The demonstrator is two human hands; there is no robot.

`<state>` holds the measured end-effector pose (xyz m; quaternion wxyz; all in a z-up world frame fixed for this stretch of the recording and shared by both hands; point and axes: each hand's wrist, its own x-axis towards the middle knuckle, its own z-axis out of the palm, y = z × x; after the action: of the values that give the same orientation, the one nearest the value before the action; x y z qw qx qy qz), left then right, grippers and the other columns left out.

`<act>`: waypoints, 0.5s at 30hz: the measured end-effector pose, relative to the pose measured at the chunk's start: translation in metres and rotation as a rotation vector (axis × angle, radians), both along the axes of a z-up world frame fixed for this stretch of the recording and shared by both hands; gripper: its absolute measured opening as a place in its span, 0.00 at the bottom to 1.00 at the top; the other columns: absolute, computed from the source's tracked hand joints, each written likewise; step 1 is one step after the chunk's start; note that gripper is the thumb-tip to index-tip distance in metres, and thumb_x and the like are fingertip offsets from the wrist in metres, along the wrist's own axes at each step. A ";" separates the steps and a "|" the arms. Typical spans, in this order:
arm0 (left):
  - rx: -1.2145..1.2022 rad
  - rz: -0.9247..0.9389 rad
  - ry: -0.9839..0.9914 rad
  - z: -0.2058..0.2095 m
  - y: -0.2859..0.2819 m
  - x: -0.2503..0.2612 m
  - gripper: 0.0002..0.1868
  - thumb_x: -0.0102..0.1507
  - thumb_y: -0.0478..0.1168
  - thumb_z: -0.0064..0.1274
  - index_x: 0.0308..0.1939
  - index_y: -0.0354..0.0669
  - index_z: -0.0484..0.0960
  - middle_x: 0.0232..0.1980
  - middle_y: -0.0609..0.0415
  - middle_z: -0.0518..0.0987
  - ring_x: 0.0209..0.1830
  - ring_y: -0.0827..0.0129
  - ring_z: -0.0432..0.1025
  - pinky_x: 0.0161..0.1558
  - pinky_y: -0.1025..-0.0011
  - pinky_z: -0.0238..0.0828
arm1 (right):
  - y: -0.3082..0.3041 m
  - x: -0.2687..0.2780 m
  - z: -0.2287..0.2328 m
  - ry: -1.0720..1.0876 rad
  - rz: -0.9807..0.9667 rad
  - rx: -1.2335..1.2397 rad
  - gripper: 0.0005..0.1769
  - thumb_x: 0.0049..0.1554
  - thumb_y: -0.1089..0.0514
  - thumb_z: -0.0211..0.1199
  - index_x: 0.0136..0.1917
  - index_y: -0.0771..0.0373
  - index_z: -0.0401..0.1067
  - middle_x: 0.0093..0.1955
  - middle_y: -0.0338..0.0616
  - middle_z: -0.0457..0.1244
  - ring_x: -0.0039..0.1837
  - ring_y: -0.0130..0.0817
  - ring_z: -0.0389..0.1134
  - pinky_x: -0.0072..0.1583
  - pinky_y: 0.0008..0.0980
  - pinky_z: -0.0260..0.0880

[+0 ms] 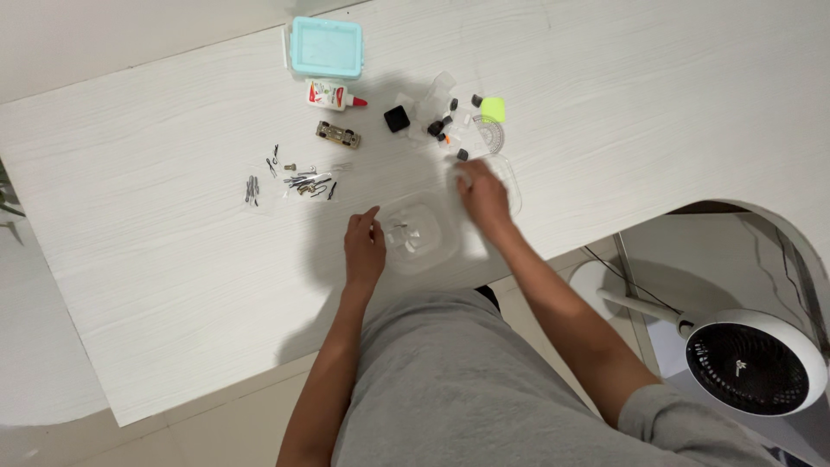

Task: The person organizes a cluttered desk by placing items into a clear plastic container and then storing the container in a drawer. They handle a notebook, sticky notes, scissors, a rubber band, a power strip, and a small clock, arranging them inside the container before closing the drawer.

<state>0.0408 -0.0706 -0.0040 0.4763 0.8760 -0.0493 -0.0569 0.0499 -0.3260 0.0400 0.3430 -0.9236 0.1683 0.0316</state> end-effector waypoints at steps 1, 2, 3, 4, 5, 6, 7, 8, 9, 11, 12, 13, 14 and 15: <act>-0.013 0.011 -0.003 0.001 0.002 0.002 0.15 0.70 0.32 0.48 0.60 0.37 0.81 0.45 0.48 0.76 0.35 0.63 0.73 0.38 0.66 0.73 | -0.015 0.009 -0.002 -0.054 0.023 -0.111 0.18 0.62 0.60 0.60 0.65 0.61 0.73 0.68 0.49 0.63 0.53 0.46 0.73 0.59 0.44 0.74; -0.029 0.020 -0.002 0.002 0.002 0.001 0.15 0.70 0.32 0.48 0.60 0.37 0.81 0.45 0.48 0.76 0.35 0.64 0.74 0.38 0.66 0.73 | -0.029 0.014 -0.006 -0.104 0.045 -0.224 0.21 0.62 0.61 0.60 0.69 0.60 0.71 0.70 0.51 0.61 0.61 0.49 0.71 0.60 0.46 0.74; -0.044 0.029 -0.002 0.003 0.001 0.001 0.15 0.70 0.32 0.48 0.59 0.37 0.81 0.45 0.48 0.76 0.36 0.65 0.74 0.38 0.67 0.74 | -0.042 0.018 -0.010 0.001 -0.010 -0.225 0.26 0.60 0.59 0.62 0.72 0.60 0.66 0.72 0.54 0.57 0.60 0.52 0.71 0.59 0.47 0.74; -0.048 0.029 0.005 0.004 0.000 0.001 0.14 0.70 0.32 0.48 0.59 0.37 0.81 0.45 0.48 0.77 0.35 0.65 0.75 0.37 0.67 0.74 | -0.053 0.022 -0.014 0.106 -0.063 -0.225 0.32 0.58 0.57 0.64 0.74 0.60 0.61 0.73 0.58 0.53 0.59 0.55 0.70 0.58 0.48 0.74; -0.052 0.029 0.011 0.005 -0.002 0.001 0.14 0.69 0.32 0.49 0.59 0.37 0.81 0.45 0.47 0.77 0.35 0.65 0.75 0.37 0.67 0.74 | -0.062 0.022 -0.018 0.210 -0.117 -0.225 0.39 0.57 0.55 0.66 0.77 0.59 0.55 0.75 0.62 0.49 0.58 0.58 0.69 0.57 0.50 0.73; -0.051 0.030 0.021 0.006 -0.001 -0.001 0.14 0.69 0.32 0.49 0.59 0.36 0.81 0.45 0.47 0.77 0.34 0.65 0.75 0.36 0.67 0.74 | -0.066 0.019 -0.023 0.236 -0.099 -0.231 0.40 0.57 0.54 0.66 0.78 0.57 0.55 0.75 0.61 0.49 0.58 0.59 0.69 0.58 0.51 0.73; -0.040 0.032 0.024 0.007 0.002 -0.001 0.14 0.69 0.32 0.49 0.58 0.36 0.81 0.45 0.47 0.77 0.34 0.65 0.75 0.36 0.67 0.75 | -0.065 0.014 -0.028 0.262 -0.081 -0.238 0.41 0.57 0.53 0.66 0.79 0.54 0.54 0.74 0.61 0.49 0.58 0.60 0.70 0.58 0.51 0.73; -0.033 0.029 0.028 0.007 0.002 0.000 0.14 0.69 0.32 0.49 0.58 0.36 0.81 0.45 0.47 0.78 0.34 0.65 0.75 0.36 0.67 0.75 | -0.067 0.007 -0.031 0.288 -0.068 -0.248 0.42 0.57 0.51 0.66 0.80 0.51 0.53 0.74 0.61 0.50 0.59 0.61 0.70 0.59 0.52 0.73; -0.026 0.026 0.031 0.006 0.001 0.001 0.14 0.69 0.32 0.49 0.58 0.36 0.81 0.45 0.47 0.78 0.33 0.65 0.76 0.36 0.67 0.75 | -0.065 0.001 -0.035 0.305 -0.058 -0.249 0.44 0.55 0.51 0.67 0.80 0.52 0.51 0.74 0.61 0.49 0.58 0.62 0.69 0.58 0.53 0.73; -0.012 0.021 -0.004 0.006 0.001 0.002 0.14 0.68 0.32 0.49 0.58 0.36 0.81 0.45 0.47 0.78 0.33 0.65 0.75 0.36 0.68 0.75 | -0.054 -0.009 -0.040 0.340 -0.040 -0.249 0.49 0.52 0.52 0.68 0.80 0.54 0.48 0.74 0.61 0.48 0.56 0.63 0.69 0.56 0.54 0.73; -0.004 0.018 -0.021 0.006 0.001 0.001 0.14 0.68 0.32 0.49 0.58 0.35 0.81 0.45 0.47 0.78 0.33 0.64 0.75 0.36 0.68 0.75 | -0.051 -0.012 -0.041 0.336 -0.041 -0.243 0.48 0.52 0.52 0.68 0.79 0.54 0.49 0.73 0.61 0.49 0.56 0.63 0.69 0.56 0.54 0.73; -0.007 0.015 -0.025 0.007 0.002 0.000 0.14 0.68 0.31 0.50 0.58 0.35 0.80 0.45 0.47 0.78 0.34 0.64 0.75 0.36 0.68 0.75 | -0.049 -0.014 -0.042 0.332 -0.042 -0.238 0.46 0.52 0.53 0.69 0.79 0.54 0.51 0.72 0.60 0.50 0.56 0.63 0.69 0.56 0.54 0.72; -0.011 0.012 -0.032 0.008 0.002 0.000 0.14 0.68 0.31 0.50 0.58 0.35 0.80 0.46 0.47 0.78 0.34 0.64 0.75 0.36 0.68 0.75 | -0.049 -0.012 -0.041 0.324 -0.044 -0.233 0.45 0.51 0.54 0.69 0.78 0.53 0.53 0.71 0.59 0.51 0.56 0.62 0.69 0.56 0.54 0.72; -0.015 0.010 -0.039 0.009 0.001 0.001 0.14 0.68 0.31 0.50 0.58 0.34 0.80 0.46 0.47 0.78 0.34 0.64 0.75 0.36 0.68 0.75 | -0.049 -0.008 -0.041 0.216 -0.041 -0.230 0.40 0.54 0.55 0.68 0.76 0.54 0.56 0.70 0.59 0.53 0.56 0.62 0.69 0.56 0.53 0.72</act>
<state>0.0422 -0.0695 0.0048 0.4819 0.8737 -0.0547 -0.0373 0.0422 -0.3753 -0.0009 0.2152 -0.9445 0.2253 0.1042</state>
